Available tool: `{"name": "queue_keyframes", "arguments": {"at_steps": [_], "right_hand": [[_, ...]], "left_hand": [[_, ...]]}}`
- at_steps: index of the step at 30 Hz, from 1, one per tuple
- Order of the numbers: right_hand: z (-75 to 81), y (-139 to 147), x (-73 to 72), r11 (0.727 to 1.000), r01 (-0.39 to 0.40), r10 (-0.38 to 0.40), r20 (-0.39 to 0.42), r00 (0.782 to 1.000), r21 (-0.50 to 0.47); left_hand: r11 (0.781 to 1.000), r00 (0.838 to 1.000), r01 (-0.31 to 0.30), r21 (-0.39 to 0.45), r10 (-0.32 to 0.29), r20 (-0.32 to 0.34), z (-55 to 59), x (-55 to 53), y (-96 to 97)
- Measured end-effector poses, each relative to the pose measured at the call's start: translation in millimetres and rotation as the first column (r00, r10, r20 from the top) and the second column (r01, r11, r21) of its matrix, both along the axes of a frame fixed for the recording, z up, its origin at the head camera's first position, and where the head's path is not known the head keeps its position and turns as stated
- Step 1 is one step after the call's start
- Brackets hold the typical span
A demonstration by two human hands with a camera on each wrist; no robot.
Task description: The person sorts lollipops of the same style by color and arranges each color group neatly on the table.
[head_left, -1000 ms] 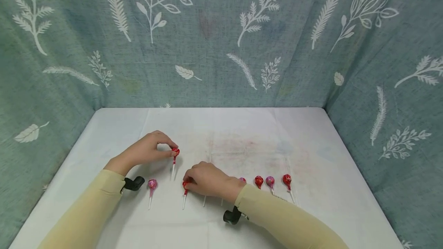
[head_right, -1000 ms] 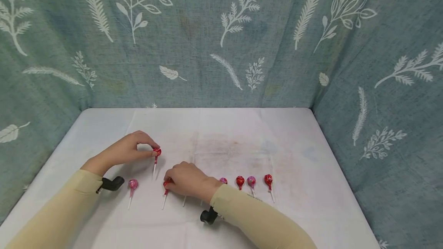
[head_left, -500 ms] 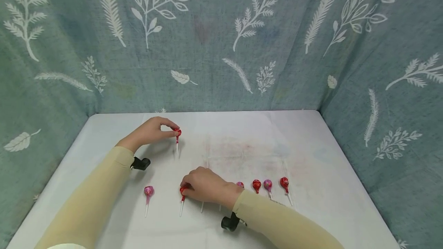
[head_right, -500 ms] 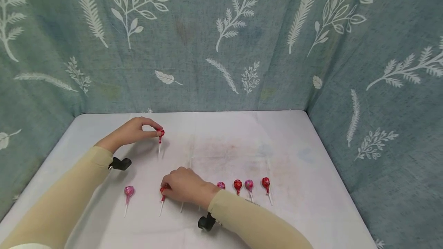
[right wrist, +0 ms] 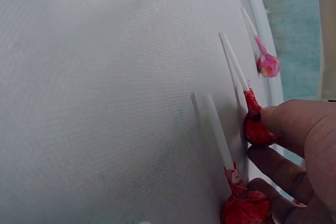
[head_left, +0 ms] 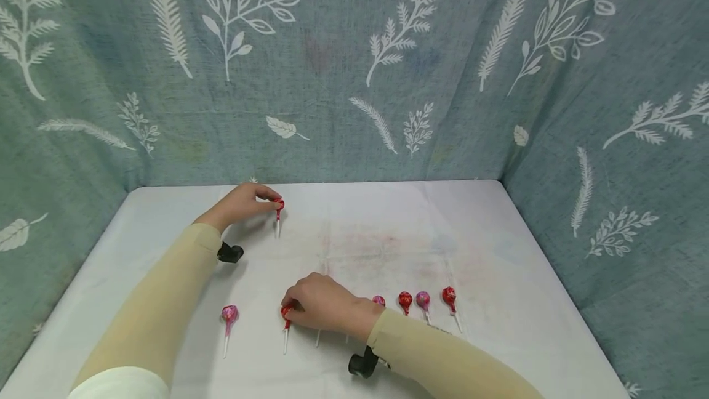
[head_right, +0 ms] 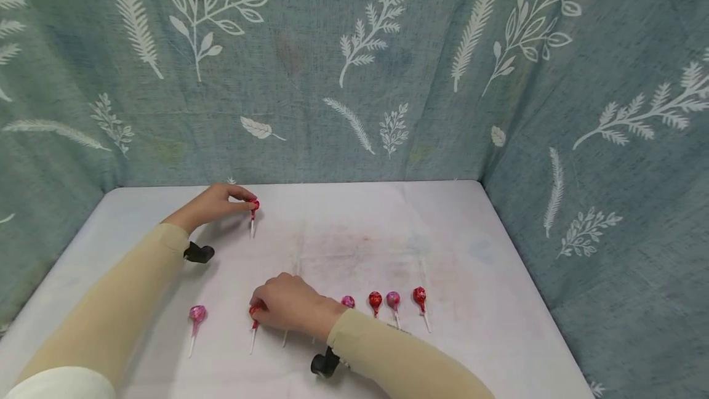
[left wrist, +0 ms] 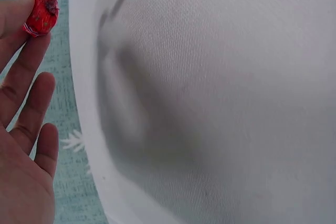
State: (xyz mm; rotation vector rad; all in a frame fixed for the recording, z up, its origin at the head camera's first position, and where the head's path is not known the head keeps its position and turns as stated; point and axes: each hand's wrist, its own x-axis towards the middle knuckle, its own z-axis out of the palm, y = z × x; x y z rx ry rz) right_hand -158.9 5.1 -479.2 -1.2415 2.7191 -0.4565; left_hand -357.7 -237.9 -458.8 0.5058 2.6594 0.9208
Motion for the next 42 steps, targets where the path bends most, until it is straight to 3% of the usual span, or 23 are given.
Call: {"name": "queue_keyframes", "arguments": {"at_steps": [12, 20, 25, 30, 42], "right_hand": [[-2.5, -4.6, 0.7, 1.0, -0.02, 0.02, 0.014, 1.0, -0.018], [1.6, -4.5, 1.0, 1.0, -0.028, 0.028, 0.016, 0.999, -0.008], [6.6, -3.0, -1.8, 0.999, -0.029, 0.03, 0.056, 0.998, -0.024], [15.4, -1.1, -10.2, 0.998, -0.017, 0.023, 0.1, 0.995, -0.057], [33.1, 15.6, -46.0, 0.992, 0.115, -0.107, 0.138, 0.985, -0.054]], "left_hand": [[0.999, 0.996, -0.048, -0.003, 0.048, 0.073, -16.1, -11.9, -8.2], [0.998, 0.997, -0.058, -0.01, 0.058, 0.053, -24.7, -14.4, -11.8], [0.999, 0.998, -0.047, -0.003, 0.047, 0.039, -27.9, -16.9, -12.5], [0.998, 0.998, -0.055, -0.003, 0.055, 0.032, -27.0, -15.3, -11.2], [0.998, 0.998, -0.055, 0.023, 0.054, 0.035, -27.3, -17.1, -4.9]]}}
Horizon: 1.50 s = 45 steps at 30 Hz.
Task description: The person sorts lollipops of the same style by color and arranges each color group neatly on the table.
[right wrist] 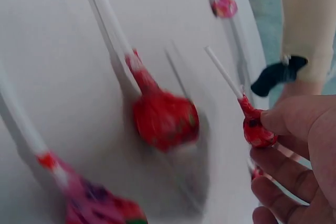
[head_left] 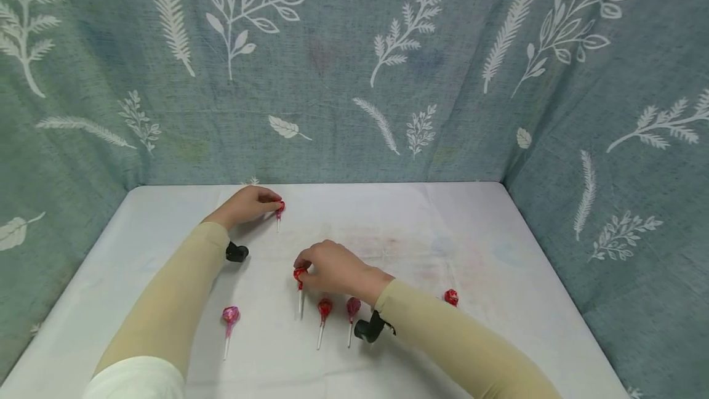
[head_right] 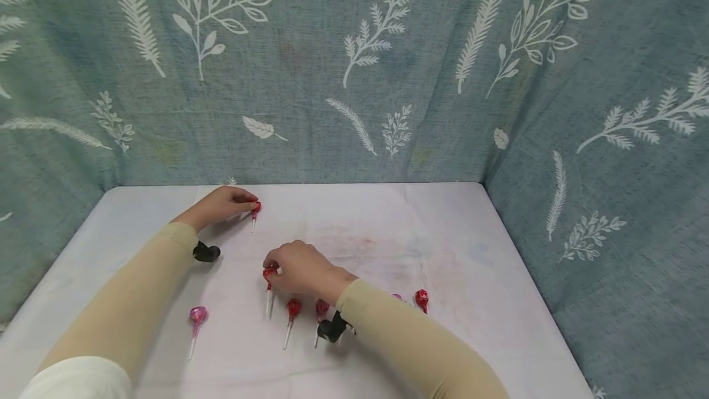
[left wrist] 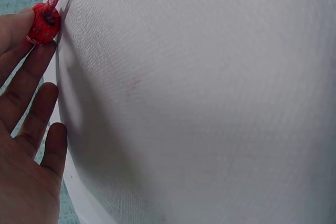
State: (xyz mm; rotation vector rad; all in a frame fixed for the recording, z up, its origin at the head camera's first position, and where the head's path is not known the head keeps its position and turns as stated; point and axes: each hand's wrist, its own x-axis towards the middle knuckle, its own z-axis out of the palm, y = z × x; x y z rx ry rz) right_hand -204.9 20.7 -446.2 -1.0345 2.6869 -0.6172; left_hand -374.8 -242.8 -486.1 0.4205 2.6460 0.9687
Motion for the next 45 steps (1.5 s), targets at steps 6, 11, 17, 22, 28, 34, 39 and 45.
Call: {"name": "queue_keyframes", "arguments": {"at_steps": [6, 11, 17, 22, 28, 34, 39, 45], "right_hand": [[5.8, 6.7, -17.3, 0.998, 0.058, -0.058, 0.001, 0.998, 0.013], [7.5, 11.3, -29.2, 0.995, 0.097, -0.097, -0.001, 0.995, 0.038], [4.6, 17.8, -43.4, 0.989, 0.142, -0.141, -0.007, 0.99, 0.05], [3.2, 23.4, -57.3, 0.985, 0.167, -0.167, -0.002, 0.986, 0.053], [2.1, 27.5, -76.2, 0.98, 0.193, -0.193, -0.013, 0.981, 0.043], [3.0, 26.1, -89.8, 0.978, 0.205, -0.204, -0.025, 0.979, 0.042], [3.6, 21.5, -97.7, 0.977, 0.207, -0.206, -0.032, 0.978, 0.047], [2.2, 11.4, -107.6, 0.978, 0.199, -0.194, -0.075, 0.978, 0.066]], "left_hand": [[1.0, 1.0, -0.006, 0.007, 0.006, -0.006, 3.5, -0.1, 0.2], [1.0, 1.0, -0.018, 0.015, 0.018, 0.002, 3.3, 1.5, 0.9], [1.0, 1.0, -0.021, 0.014, 0.021, 0.001, -5.4, -0.1, 0.2], [0.999, 0.999, -0.031, 0.01, 0.031, 0.01, -8.0, 0.8, -1.1], [0.999, 0.999, -0.046, 0.016, 0.046, 0.02, -2.6, 4.8, 1.2], [0.998, 0.998, -0.059, -0.01, 0.059, 0.019, 1.3, 9.2, 4.3], [0.998, 0.998, -0.056, -0.017, 0.056, 0.002, -1.4, 8.8, 3.4], [0.998, 0.998, -0.07, -0.003, 0.07, 0.001, -3.8, 8.7, 1.3]]}}
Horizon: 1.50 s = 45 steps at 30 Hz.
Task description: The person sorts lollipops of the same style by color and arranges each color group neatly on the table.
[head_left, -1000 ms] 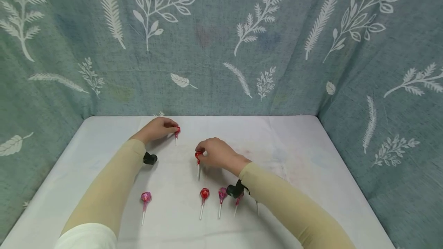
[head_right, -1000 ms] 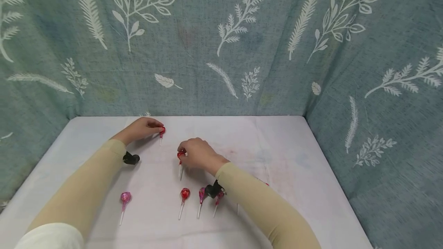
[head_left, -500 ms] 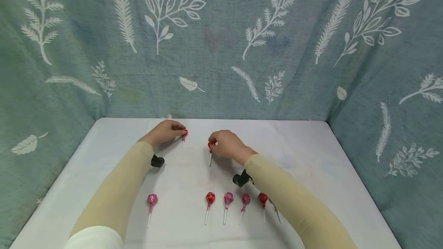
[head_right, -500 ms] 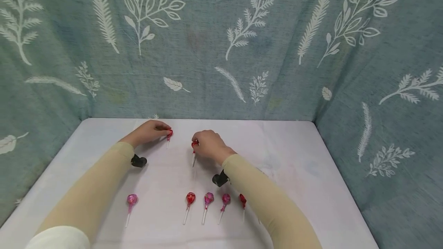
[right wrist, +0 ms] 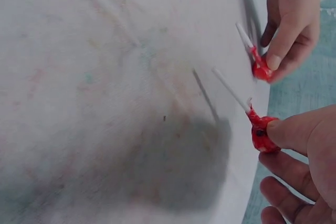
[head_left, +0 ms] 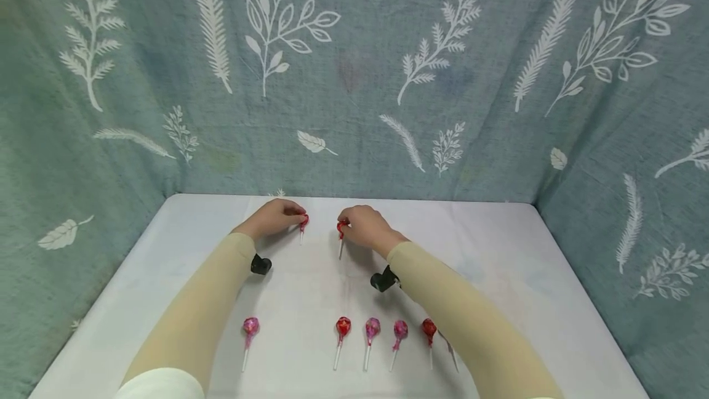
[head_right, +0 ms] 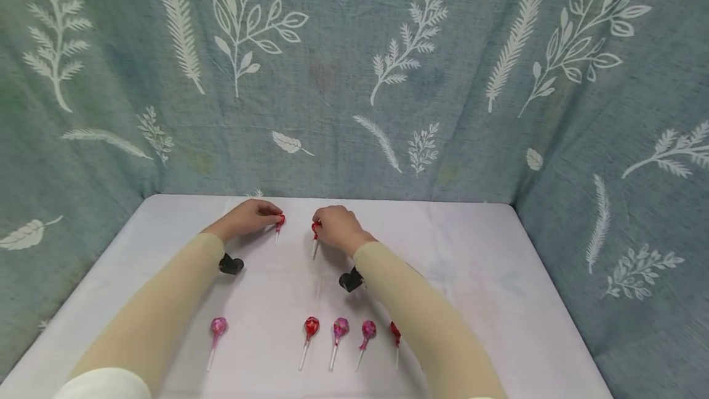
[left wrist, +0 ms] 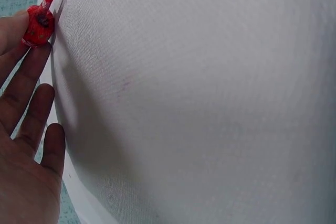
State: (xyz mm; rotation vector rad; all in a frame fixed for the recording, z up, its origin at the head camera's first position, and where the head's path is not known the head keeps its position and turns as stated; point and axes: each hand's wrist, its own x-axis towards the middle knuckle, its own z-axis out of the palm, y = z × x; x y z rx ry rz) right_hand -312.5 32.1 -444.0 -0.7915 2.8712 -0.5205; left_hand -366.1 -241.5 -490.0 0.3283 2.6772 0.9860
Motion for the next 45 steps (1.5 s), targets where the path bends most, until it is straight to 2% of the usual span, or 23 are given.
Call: {"name": "queue_keyframes", "arguments": {"at_steps": [10, 16, 21, 31, 39, 45], "right_hand": [[-4.7, -18.7, -14.9, 1.0, 0.003, -0.002, -0.033, 0.999, 0.023], [-8.1, -26.2, -25.9, 0.998, 0.055, -0.054, -0.032, 0.998, 0.028], [-10.8, -32.9, -31.2, 0.997, 0.062, -0.061, -0.015, 0.998, 0.042], [-17.1, -42.5, -31.9, 0.996, 0.062, -0.063, 0.005, 0.998, 0.059], [-22.2, -40.3, -34.9, 0.998, 0.045, -0.045, 0.011, 0.999, 0.034], [-16.9, -36.3, -34.7, 0.999, 0.041, -0.041, 0.077, 0.996, -0.003]], "left_hand": [[1.0, 1.0, -0.002, 0.026, 0.002, -0.003, -4.8, 2.6, -3.9], [0.999, 0.999, 0.024, 0.024, -0.023, -0.041, 4.3, 5.1, -0.3], [1.0, 0.999, 0.023, 0.005, -0.023, -0.034, 10.2, 7.1, 1.8], [0.999, 1.0, -0.005, 0.039, 0.005, 0.0, 6.2, 8.0, 0.7], [1.0, 1.0, -0.004, 0.028, 0.005, -0.03, 4.6, 8.8, 3.7], [0.999, 0.999, 0.027, 0.03, -0.026, -0.041, 4.5, 7.1, -1.4]]}}
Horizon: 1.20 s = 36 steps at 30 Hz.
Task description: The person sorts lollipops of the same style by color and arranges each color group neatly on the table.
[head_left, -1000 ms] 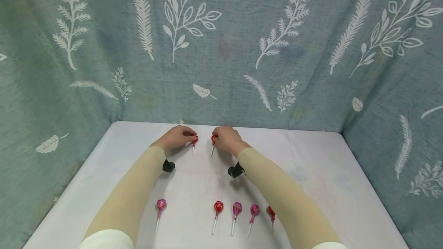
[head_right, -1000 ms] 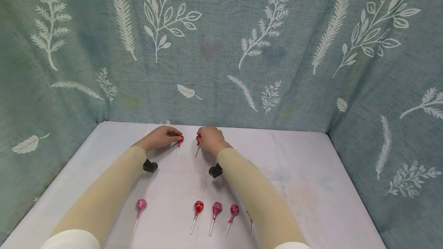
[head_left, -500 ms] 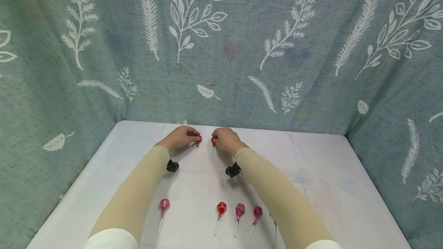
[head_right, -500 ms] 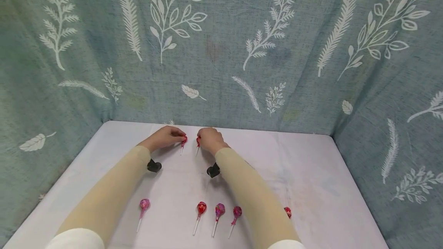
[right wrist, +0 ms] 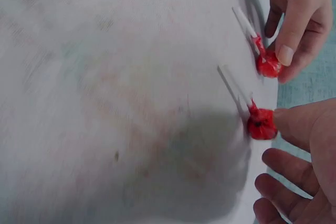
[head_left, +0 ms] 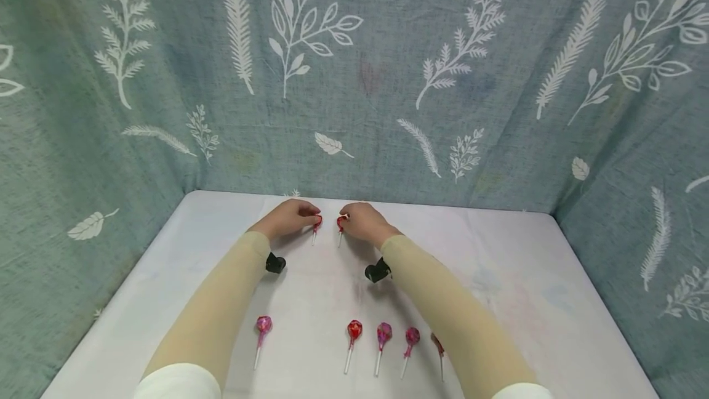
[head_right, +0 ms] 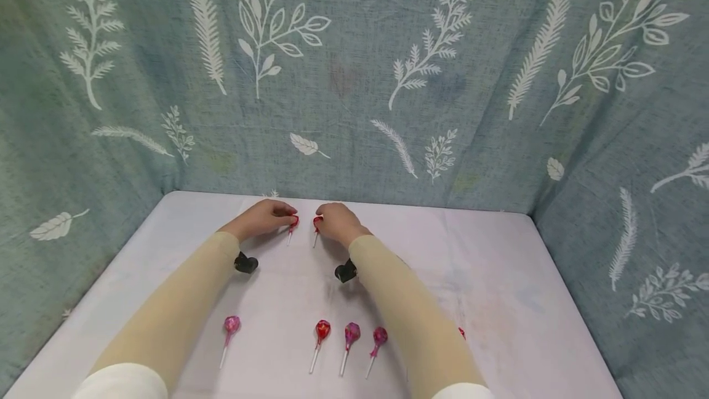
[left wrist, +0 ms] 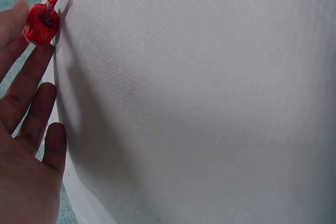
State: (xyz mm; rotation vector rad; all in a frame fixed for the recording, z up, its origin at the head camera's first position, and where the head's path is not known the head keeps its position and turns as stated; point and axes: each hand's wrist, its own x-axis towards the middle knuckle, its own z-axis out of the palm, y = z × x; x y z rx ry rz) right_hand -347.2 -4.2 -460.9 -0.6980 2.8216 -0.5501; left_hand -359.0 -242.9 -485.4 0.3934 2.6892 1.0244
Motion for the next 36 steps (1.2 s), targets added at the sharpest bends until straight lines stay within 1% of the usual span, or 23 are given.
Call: {"name": "queue_keyframes", "arguments": {"at_steps": [3, 6, 10, 12, 16, 20, 22, 27, 30, 32, 36], "right_hand": [[5.6, 7.9, 3.7, 1.0, -0.001, 0.002, 0.03, 1.0, -0.013], [11.6, 19.3, 8.4, 1.0, -0.016, 0.017, 0.026, 1.0, -0.017], [20.8, 37.0, 15.1, 0.997, -0.051, 0.052, 0.01, 0.999, -0.054], [23.4, 47.4, 19.5, 0.995, -0.054, 0.055, 0.01, 0.998, -0.086], [24.8, 68.6, 31.3, 0.99, -0.049, 0.05, 0.007, 0.999, -0.132], [26.6, 87.8, 46.1, 0.986, -0.019, 0.02, 0.001, 1.0, -0.163], [27.9, 96.6, 53.8, 0.983, 0.0, 0.0, -0.001, 1.0, -0.185], [31.2, 117.0, 73.7, 0.968, 0.044, -0.044, 0.007, 0.999, -0.246], [31.0, 128.7, 86.8, 0.96, 0.059, -0.056, 0.019, 0.998, -0.273], [29.8, 136.4, 95.9, 0.954, 0.06, -0.053, 0.031, 0.998, -0.295], [28.4, 152.3, 114.2, 0.944, 0.063, -0.05, 0.049, 0.998, -0.322]], "left_hand": [[1.0, 1.0, -0.006, 0.003, 0.006, 0.01, 2.0, 1.7, 0.9], [1.0, 0.999, -0.026, 0.002, 0.026, 0.029, 4.8, 5.0, 2.6], [0.999, 0.998, -0.052, 0.007, 0.051, 0.03, 9.5, 9.7, 0.1], [0.998, 0.998, -0.055, 0.016, 0.054, 0.016, 10.0, 11.9, -1.9], [0.999, 0.999, -0.03, 0.027, 0.031, -0.041, 13.5, 19.5, -1.3], [0.999, 0.995, 0.018, 0.039, -0.014, -0.102, 21.5, 31.6, 5.3], [0.998, 0.993, 0.034, 0.048, -0.029, -0.117, 25.3, 38.6, 8.7], [0.997, 0.989, 0.044, 0.068, -0.034, -0.147, 35.4, 58.6, 19.6], [0.994, 0.983, 0.071, 0.08, -0.056, -0.177, 40.0, 70.0, 27.4], [0.992, 0.981, 0.091, 0.092, -0.073, -0.182, 41.8, 77.5, 32.8], [0.988, 0.983, 0.105, 0.116, -0.085, -0.165, 44.2, 92.6, 43.4]]}}
